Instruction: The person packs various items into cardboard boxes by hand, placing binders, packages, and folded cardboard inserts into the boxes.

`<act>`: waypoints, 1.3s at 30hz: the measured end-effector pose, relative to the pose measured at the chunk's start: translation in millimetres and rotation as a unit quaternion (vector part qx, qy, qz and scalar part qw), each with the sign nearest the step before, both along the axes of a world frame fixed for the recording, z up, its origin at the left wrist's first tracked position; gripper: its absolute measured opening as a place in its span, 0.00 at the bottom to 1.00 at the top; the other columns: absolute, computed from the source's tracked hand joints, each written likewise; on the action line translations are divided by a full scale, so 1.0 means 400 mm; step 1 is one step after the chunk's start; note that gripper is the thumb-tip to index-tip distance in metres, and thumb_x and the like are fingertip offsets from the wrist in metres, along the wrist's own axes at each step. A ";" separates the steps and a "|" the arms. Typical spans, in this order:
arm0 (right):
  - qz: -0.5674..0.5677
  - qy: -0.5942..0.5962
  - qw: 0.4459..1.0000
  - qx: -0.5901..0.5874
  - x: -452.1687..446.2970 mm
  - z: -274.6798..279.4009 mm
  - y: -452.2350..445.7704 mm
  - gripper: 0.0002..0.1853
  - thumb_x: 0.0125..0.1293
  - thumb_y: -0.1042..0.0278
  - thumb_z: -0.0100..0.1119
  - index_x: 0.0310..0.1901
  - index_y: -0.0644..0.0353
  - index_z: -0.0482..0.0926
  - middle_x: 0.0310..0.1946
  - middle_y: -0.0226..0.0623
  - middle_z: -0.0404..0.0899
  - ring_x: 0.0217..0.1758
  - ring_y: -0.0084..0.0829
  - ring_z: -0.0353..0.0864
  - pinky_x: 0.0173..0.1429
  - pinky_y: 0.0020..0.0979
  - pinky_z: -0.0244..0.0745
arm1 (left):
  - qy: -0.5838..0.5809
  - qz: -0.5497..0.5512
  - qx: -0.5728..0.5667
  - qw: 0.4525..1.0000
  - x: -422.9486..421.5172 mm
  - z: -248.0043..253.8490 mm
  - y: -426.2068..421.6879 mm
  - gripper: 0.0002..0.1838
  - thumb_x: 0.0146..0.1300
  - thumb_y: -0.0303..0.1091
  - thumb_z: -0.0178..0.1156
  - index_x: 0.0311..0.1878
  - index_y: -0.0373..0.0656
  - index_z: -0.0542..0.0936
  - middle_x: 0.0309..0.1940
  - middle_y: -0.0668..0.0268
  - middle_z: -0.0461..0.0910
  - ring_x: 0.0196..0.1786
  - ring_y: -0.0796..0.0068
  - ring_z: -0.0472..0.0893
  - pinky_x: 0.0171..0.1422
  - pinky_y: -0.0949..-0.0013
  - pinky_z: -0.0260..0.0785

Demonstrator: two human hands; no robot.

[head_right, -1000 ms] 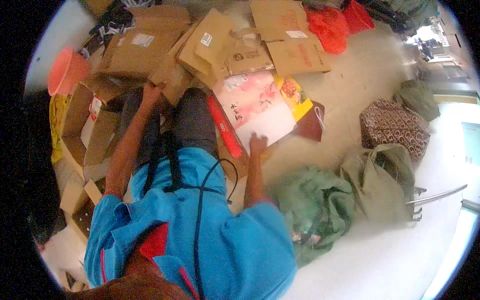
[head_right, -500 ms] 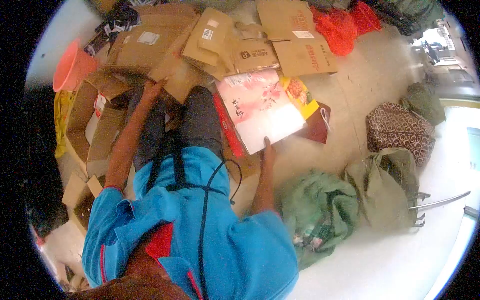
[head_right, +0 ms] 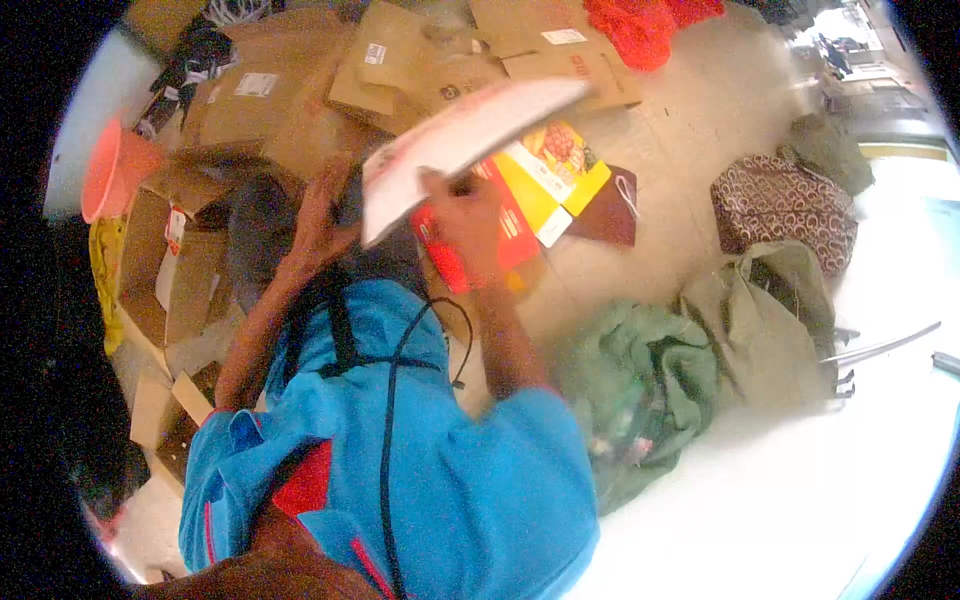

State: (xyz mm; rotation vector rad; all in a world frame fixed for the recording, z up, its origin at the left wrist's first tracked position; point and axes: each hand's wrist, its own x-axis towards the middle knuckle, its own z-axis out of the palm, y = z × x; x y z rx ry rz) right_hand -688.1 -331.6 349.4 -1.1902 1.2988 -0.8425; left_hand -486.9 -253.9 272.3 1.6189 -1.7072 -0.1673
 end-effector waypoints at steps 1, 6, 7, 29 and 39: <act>0.034 0.020 0.999 0.028 0.034 0.071 0.036 0.16 0.55 0.61 0.64 0.33 0.71 0.81 0.21 0.38 0.80 0.19 0.25 0.76 0.24 0.29 0.72 | 0.002 -0.005 -0.001 1.000 -0.006 -0.003 -0.019 0.43 0.42 0.31 0.70 0.65 0.42 0.63 0.61 0.48 0.66 0.62 0.45 0.67 0.67 0.55 0.58; 0.053 -0.011 0.996 -0.072 0.103 0.076 0.058 0.17 0.54 0.59 0.65 0.35 0.68 0.81 0.26 0.42 0.82 0.29 0.27 0.82 0.35 0.30 0.76 | 0.348 -0.060 0.063 0.933 -0.006 -0.060 -0.042 0.34 0.49 0.27 0.63 0.63 0.40 0.67 0.60 0.50 0.69 0.62 0.54 0.69 0.66 0.59 0.60; 0.099 -0.003 0.992 -0.080 0.108 0.080 0.056 0.17 0.55 0.59 0.65 0.35 0.68 0.80 0.25 0.41 0.82 0.27 0.27 0.81 0.33 0.29 0.75 | 0.367 -0.016 0.070 0.928 0.008 -0.083 -0.024 0.30 0.52 0.27 0.63 0.60 0.38 0.69 0.57 0.52 0.70 0.60 0.57 0.70 0.65 0.60 0.61; 0.033 0.007 0.994 -0.102 -0.031 -0.124 -0.104 0.24 0.61 0.57 0.62 0.50 0.71 0.74 0.43 0.41 0.79 0.47 0.27 0.73 0.52 0.31 0.68 | 0.484 0.271 0.176 0.813 0.138 0.068 0.090 0.34 0.55 0.54 0.63 0.47 0.25 0.75 0.40 0.49 0.79 0.42 0.65 0.79 0.47 0.65 0.71; 0.078 -0.037 0.995 0.057 -0.207 -0.193 0.093 0.28 0.57 0.58 0.65 0.52 0.71 0.69 0.48 0.37 0.73 0.49 0.27 0.72 0.54 0.30 0.68 | 0.483 0.147 0.304 0.808 0.135 0.066 0.267 0.31 0.56 0.47 0.65 0.55 0.32 0.72 0.46 0.56 0.78 0.49 0.66 0.77 0.55 0.64 0.69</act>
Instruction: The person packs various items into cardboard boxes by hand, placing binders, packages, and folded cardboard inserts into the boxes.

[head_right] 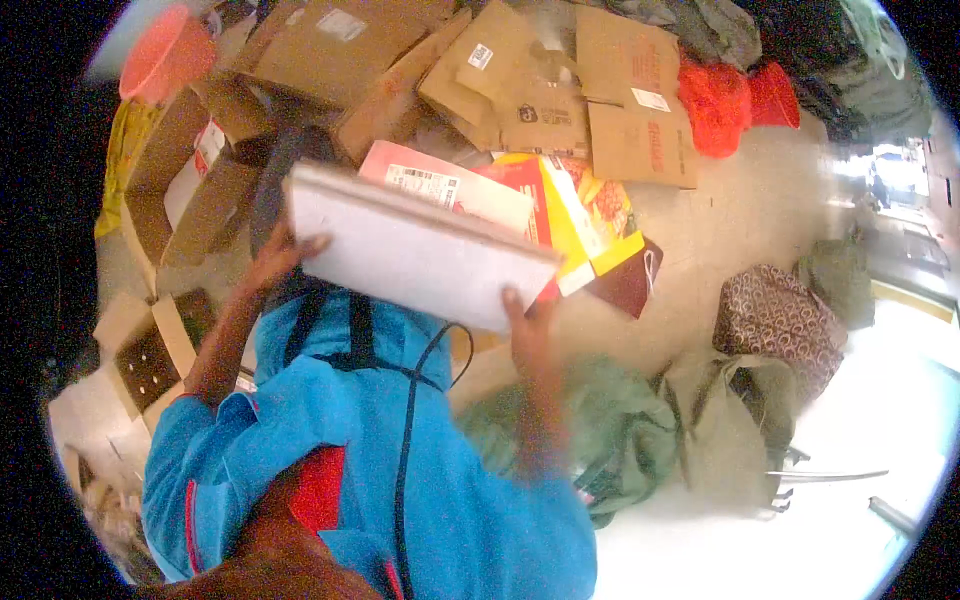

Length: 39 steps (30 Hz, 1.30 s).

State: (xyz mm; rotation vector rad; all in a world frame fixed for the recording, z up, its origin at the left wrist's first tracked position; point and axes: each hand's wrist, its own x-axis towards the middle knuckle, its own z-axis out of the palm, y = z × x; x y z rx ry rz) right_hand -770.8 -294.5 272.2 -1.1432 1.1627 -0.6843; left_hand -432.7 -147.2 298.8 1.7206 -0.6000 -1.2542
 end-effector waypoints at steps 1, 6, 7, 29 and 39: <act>0.008 0.057 0.998 -0.018 -0.008 0.032 0.047 0.30 0.57 0.59 0.66 0.53 0.70 0.67 0.48 0.38 0.72 0.50 0.28 0.71 0.54 0.30 0.68 | 0.036 0.018 0.014 0.999 -0.010 -0.026 0.059 0.34 0.56 0.45 0.65 0.60 0.35 0.67 0.52 0.55 0.74 0.56 0.67 0.73 0.59 0.64 0.66; 0.059 0.072 0.993 0.066 -0.044 0.073 0.145 0.33 0.56 0.59 0.66 0.57 0.67 0.61 0.49 0.40 0.69 0.51 0.30 0.68 0.54 0.32 0.66 | 0.037 -0.038 0.023 0.998 0.034 -0.134 0.208 0.34 0.58 0.48 0.62 0.61 0.35 0.65 0.56 0.54 0.70 0.60 0.64 0.69 0.61 0.64 0.64; 0.049 0.081 0.994 0.055 -0.056 0.051 0.150 0.33 0.57 0.59 0.65 0.57 0.66 0.60 0.48 0.40 0.69 0.51 0.30 0.68 0.54 0.33 0.66 | -0.009 -0.084 0.039 0.996 0.050 -0.162 0.215 0.34 0.59 0.51 0.60 0.60 0.34 0.66 0.56 0.53 0.69 0.59 0.63 0.69 0.59 0.63 0.64; 0.101 0.351 0.930 0.030 -0.041 -0.086 -0.005 0.29 0.62 0.45 0.57 0.28 0.72 0.79 0.25 0.34 0.77 0.31 0.24 0.72 0.37 0.27 0.69 | -0.299 -0.030 0.107 0.948 -0.024 -0.133 -0.076 0.39 0.62 0.64 0.48 0.48 0.28 0.76 0.31 0.44 0.79 0.36 0.49 0.81 0.45 0.57 0.72; 0.167 0.169 0.966 0.105 -0.003 -0.139 -0.036 0.24 0.64 0.58 0.59 0.55 0.66 0.67 0.42 0.38 0.75 0.44 0.26 0.74 0.46 0.31 0.73 | -0.067 -0.085 0.111 0.988 0.005 -0.184 -0.140 0.33 0.63 0.53 0.52 0.59 0.31 0.68 0.45 0.46 0.77 0.46 0.57 0.79 0.52 0.61 0.69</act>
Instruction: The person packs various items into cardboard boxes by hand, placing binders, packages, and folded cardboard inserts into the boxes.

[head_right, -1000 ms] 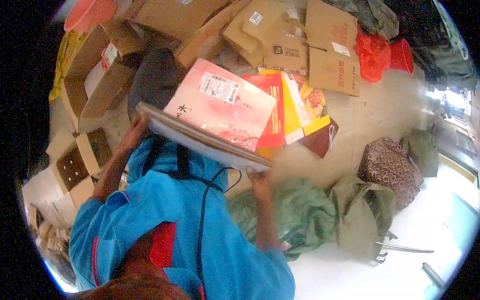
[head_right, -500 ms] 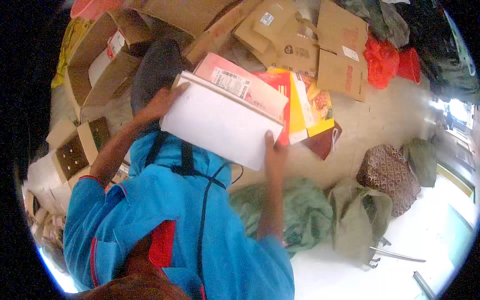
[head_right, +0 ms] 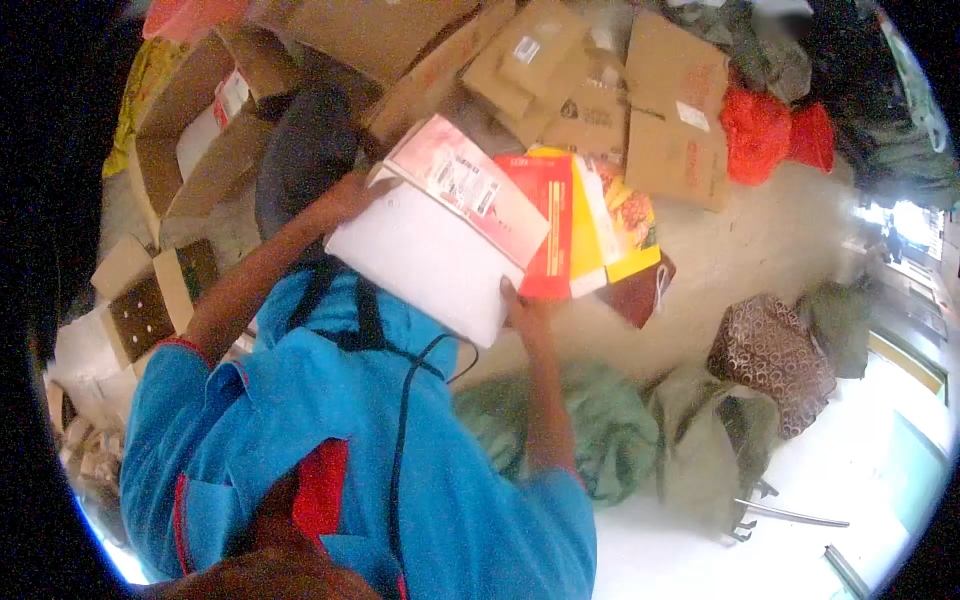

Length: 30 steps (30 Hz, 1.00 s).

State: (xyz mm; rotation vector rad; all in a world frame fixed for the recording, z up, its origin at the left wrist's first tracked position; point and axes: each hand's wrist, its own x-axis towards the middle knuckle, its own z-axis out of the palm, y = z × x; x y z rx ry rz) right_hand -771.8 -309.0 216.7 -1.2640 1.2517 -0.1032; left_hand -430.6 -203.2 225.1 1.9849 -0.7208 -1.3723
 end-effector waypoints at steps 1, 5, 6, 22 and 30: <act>0.003 -0.009 1.000 -0.012 -0.003 -0.019 -0.017 0.24 0.64 0.58 0.59 0.55 0.66 0.67 0.42 0.38 0.75 0.44 0.26 0.74 0.46 0.31 0.73 | 0.023 -0.026 0.013 0.999 0.016 0.012 -0.019 0.32 0.63 0.53 0.52 0.58 0.32 0.69 0.44 0.48 0.78 0.45 0.59 0.79 0.52 0.62 0.69; 0.021 -0.035 0.999 -0.020 -0.054 -0.027 -0.015 0.26 0.64 0.56 0.58 0.57 0.64 0.66 0.43 0.39 0.77 0.37 0.26 0.80 0.34 0.26 0.78 | 0.063 0.007 -0.041 0.997 0.002 0.065 0.003 0.32 0.57 0.52 0.61 0.55 0.33 0.72 0.43 0.49 0.79 0.43 0.61 0.80 0.51 0.63 0.71; 0.032 -0.028 0.999 -0.026 -0.057 -0.022 -0.030 0.25 0.64 0.56 0.59 0.55 0.65 0.68 0.41 0.39 0.78 0.37 0.26 0.80 0.33 0.25 0.78 | 0.061 0.008 -0.044 0.997 0.001 0.066 0.005 0.32 0.57 0.52 0.61 0.55 0.33 0.72 0.43 0.49 0.79 0.43 0.61 0.80 0.51 0.63 0.71; 0.325 0.054 0.907 -0.261 0.323 0.340 -0.295 0.34 0.52 0.51 0.68 0.55 0.67 0.72 0.44 0.50 0.79 0.46 0.35 0.80 0.51 0.33 0.73 | -0.052 -0.091 -0.319 0.942 -0.047 0.253 0.137 0.51 0.37 0.46 0.77 0.65 0.37 0.63 0.55 0.51 0.73 0.57 0.59 0.74 0.61 0.61 0.65; 0.374 0.094 0.921 -0.062 0.323 0.338 -0.179 0.26 0.61 0.49 0.59 0.51 0.65 0.76 0.42 0.41 0.80 0.45 0.30 0.78 0.50 0.32 0.72 | 0.032 -0.126 -0.322 0.938 -0.067 0.252 0.236 0.46 0.32 0.35 0.75 0.59 0.37 0.66 0.51 0.53 0.76 0.55 0.60 0.76 0.58 0.62 0.68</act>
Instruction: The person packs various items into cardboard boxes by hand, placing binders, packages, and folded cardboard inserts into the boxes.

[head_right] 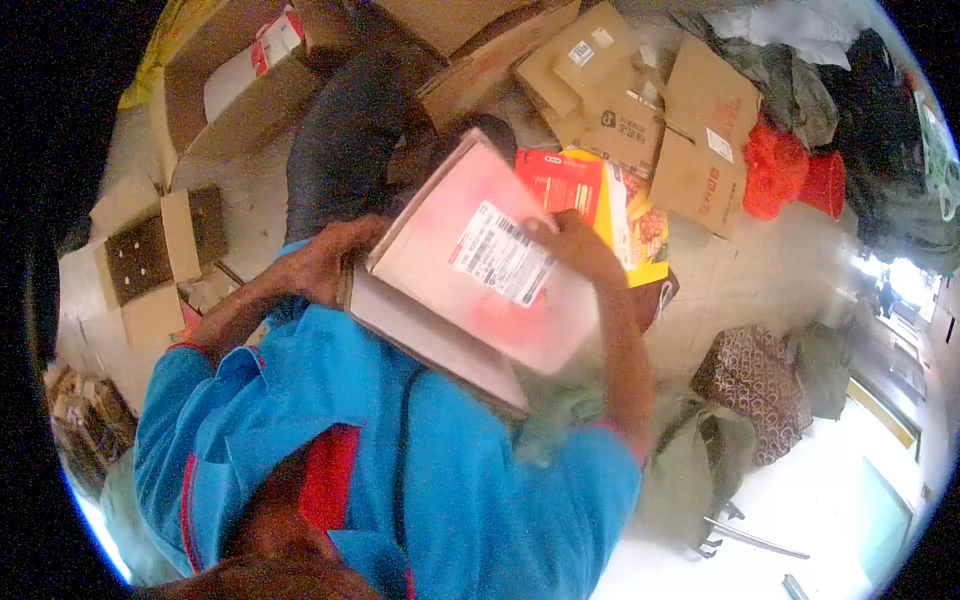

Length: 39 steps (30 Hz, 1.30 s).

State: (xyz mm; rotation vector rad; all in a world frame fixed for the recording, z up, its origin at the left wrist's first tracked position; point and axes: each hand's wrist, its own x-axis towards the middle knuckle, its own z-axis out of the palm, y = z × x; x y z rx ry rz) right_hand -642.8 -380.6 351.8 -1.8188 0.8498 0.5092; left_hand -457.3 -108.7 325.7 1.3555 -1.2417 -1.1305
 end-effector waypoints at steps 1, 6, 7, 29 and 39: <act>0.023 0.023 0.999 -0.011 -0.013 -0.037 0.020 0.26 0.64 0.47 0.54 0.51 0.64 0.76 0.43 0.39 0.80 0.47 0.30 0.77 0.51 0.32 0.71 | 0.016 -0.027 0.005 0.999 0.000 -0.001 0.008 0.46 0.32 0.33 0.74 0.60 0.37 0.65 0.51 0.53 0.76 0.55 0.60 0.76 0.58 0.62 0.68; -0.016 0.088 0.966 0.242 -0.019 -0.194 0.145 0.40 0.68 0.34 0.34 0.62 0.69 0.64 0.56 0.47 0.71 0.58 0.30 0.70 0.64 0.30 0.61 | -0.044 -0.054 0.041 0.997 0.034 -0.045 0.028 0.44 0.35 0.30 0.71 0.61 0.37 0.63 0.51 0.52 0.73 0.57 0.55 0.73 0.61 0.60 0.65; -0.073 0.086 0.952 0.285 -0.036 -0.214 0.178 0.40 0.68 0.35 0.33 0.63 0.68 0.63 0.57 0.46 0.70 0.59 0.30 0.70 0.64 0.29 0.61 | -0.038 -0.053 0.046 0.997 0.026 -0.044 0.039 0.44 0.35 0.30 0.71 0.61 0.37 0.63 0.51 0.52 0.73 0.57 0.55 0.73 0.61 0.60 0.65; -0.176 -0.122 0.957 0.193 0.225 -0.008 -0.043 0.40 0.64 0.30 0.38 0.61 0.62 0.64 0.52 0.42 0.72 0.55 0.39 0.71 0.63 0.37 0.63 | 0.038 0.298 -0.023 0.953 0.182 0.099 0.061 0.36 0.32 0.44 0.79 0.46 0.35 0.76 0.37 0.59 0.82 0.36 0.68 0.82 0.42 0.68 0.75; 0.135 -0.331 0.925 0.130 0.928 0.068 0.147 0.24 0.60 0.53 0.61 0.51 0.64 0.74 0.45 0.44 0.78 0.48 0.33 0.76 0.54 0.33 0.69 | 0.018 0.665 0.108 0.739 0.740 -0.099 0.414 0.38 0.47 0.51 0.71 0.52 0.28 0.73 0.38 0.52 0.80 0.37 0.65 0.82 0.42 0.65 0.76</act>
